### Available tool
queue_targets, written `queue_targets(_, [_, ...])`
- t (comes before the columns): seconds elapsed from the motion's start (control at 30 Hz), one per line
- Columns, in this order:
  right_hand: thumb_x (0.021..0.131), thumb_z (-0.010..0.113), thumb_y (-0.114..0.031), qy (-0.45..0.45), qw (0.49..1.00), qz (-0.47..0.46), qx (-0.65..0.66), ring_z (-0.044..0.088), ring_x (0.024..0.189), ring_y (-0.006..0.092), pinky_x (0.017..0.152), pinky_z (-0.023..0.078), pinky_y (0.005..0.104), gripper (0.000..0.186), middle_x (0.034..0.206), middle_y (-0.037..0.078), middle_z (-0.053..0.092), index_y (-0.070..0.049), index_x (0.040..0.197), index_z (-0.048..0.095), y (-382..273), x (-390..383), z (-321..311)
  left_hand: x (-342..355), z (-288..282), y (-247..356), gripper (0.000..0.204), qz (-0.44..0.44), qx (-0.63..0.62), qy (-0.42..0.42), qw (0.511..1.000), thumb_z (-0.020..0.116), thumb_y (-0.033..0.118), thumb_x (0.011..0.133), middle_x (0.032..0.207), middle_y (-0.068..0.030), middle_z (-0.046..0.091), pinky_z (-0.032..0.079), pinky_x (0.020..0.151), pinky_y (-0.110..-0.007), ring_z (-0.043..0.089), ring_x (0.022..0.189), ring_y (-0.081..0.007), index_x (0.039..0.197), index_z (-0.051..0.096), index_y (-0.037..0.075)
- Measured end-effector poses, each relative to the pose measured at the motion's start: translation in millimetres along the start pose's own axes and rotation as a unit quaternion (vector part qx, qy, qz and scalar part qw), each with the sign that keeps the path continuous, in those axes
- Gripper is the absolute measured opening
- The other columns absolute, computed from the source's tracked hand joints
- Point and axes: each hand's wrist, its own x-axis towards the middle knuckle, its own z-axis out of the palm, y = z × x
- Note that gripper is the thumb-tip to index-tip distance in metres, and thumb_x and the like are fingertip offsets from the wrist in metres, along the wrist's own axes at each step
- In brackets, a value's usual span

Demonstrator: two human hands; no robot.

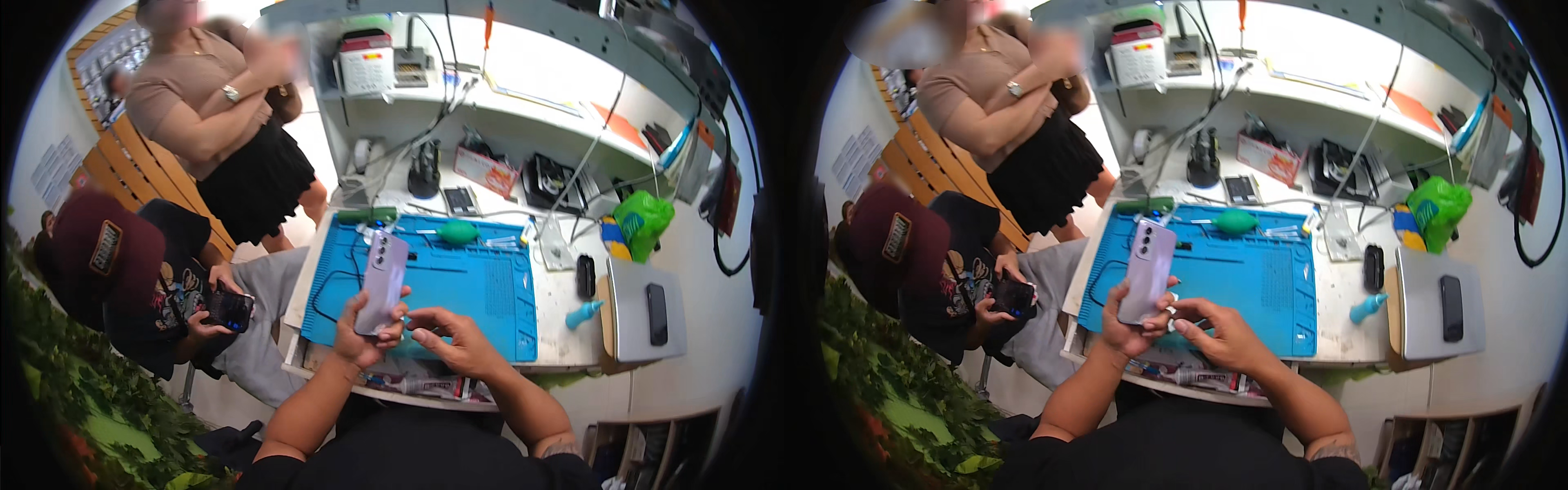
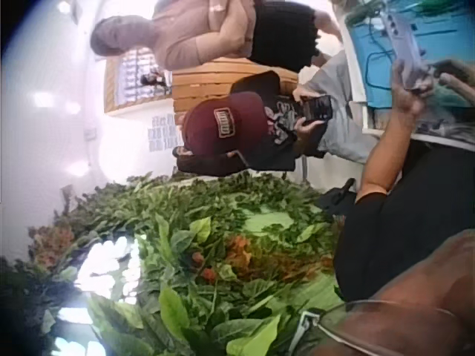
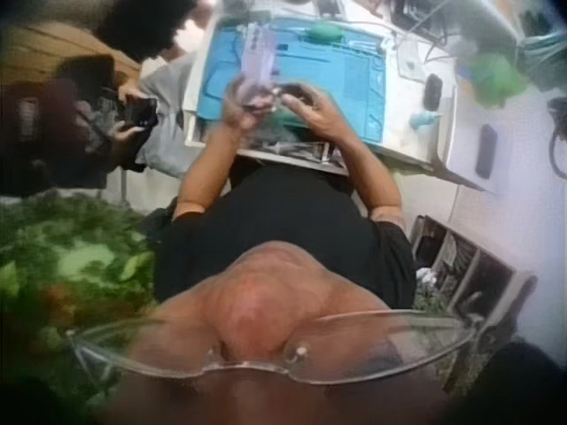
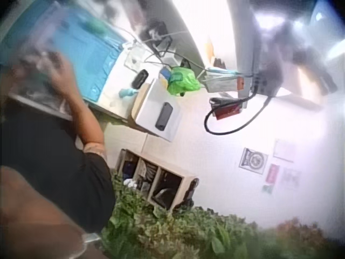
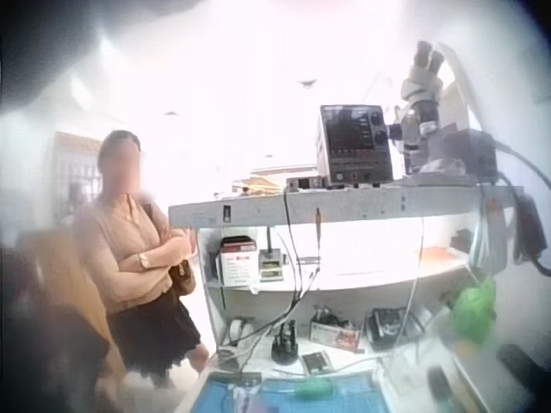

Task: The person uses a blower and a screwdriver on the internal components of a smartphone, then fits the back cover onto the device and wipes the screen with a cloth.

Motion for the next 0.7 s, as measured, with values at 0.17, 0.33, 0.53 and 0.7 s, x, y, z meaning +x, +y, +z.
queue_targets(0.17, [0.110,0.070,-0.032,-0.060,0.986,0.016,-0.154,0.078,0.108,0.0288,0.092,0.061,0.0409,0.041,0.125,0.017,0.078,-0.004,0.140,0.068,6,-17,3,-10,4,7,0.094,0.022,-0.031,-0.015,0.999,0.057,0.067,0.104,0.106,-0.0105,0.057,0.039,0.054,-0.028,0.052,0.066,-0.0146,0.158,0.042,-0.009])
queue_targets(0.33, [0.111,0.066,-0.031,-0.036,0.989,0.013,-0.140,0.077,0.106,0.0347,0.091,0.059,0.0466,0.039,0.121,0.020,0.077,-0.002,0.137,0.068,19,-5,-4,-28,-9,27,0.101,0.061,-0.032,-0.011,0.998,0.059,0.073,0.101,0.105,-0.0105,0.056,0.036,0.053,-0.028,0.051,0.064,-0.0148,0.157,0.042,-0.010])
queue_targets(0.53, [0.110,0.067,-0.028,0.012,0.988,-0.027,-0.149,0.076,0.104,0.0351,0.090,0.059,0.0474,0.036,0.123,0.019,0.075,-0.003,0.136,0.068,0,11,-13,-16,-9,26,0.103,0.033,-0.108,-0.062,0.992,0.059,0.073,0.102,0.105,-0.0116,0.055,0.037,0.055,-0.030,0.051,0.066,-0.0162,0.159,0.039,-0.010])
queue_targets(0.7, [0.108,0.071,-0.025,0.051,0.981,-0.095,-0.161,0.075,0.105,0.0330,0.088,0.061,0.0435,0.039,0.130,0.017,0.072,-0.004,0.140,0.066,-16,23,-1,13,3,22,0.100,0.016,-0.116,-0.066,0.991,0.057,0.073,0.103,0.107,-0.0127,0.056,0.040,0.056,-0.029,0.053,0.068,-0.0165,0.159,0.040,-0.009])
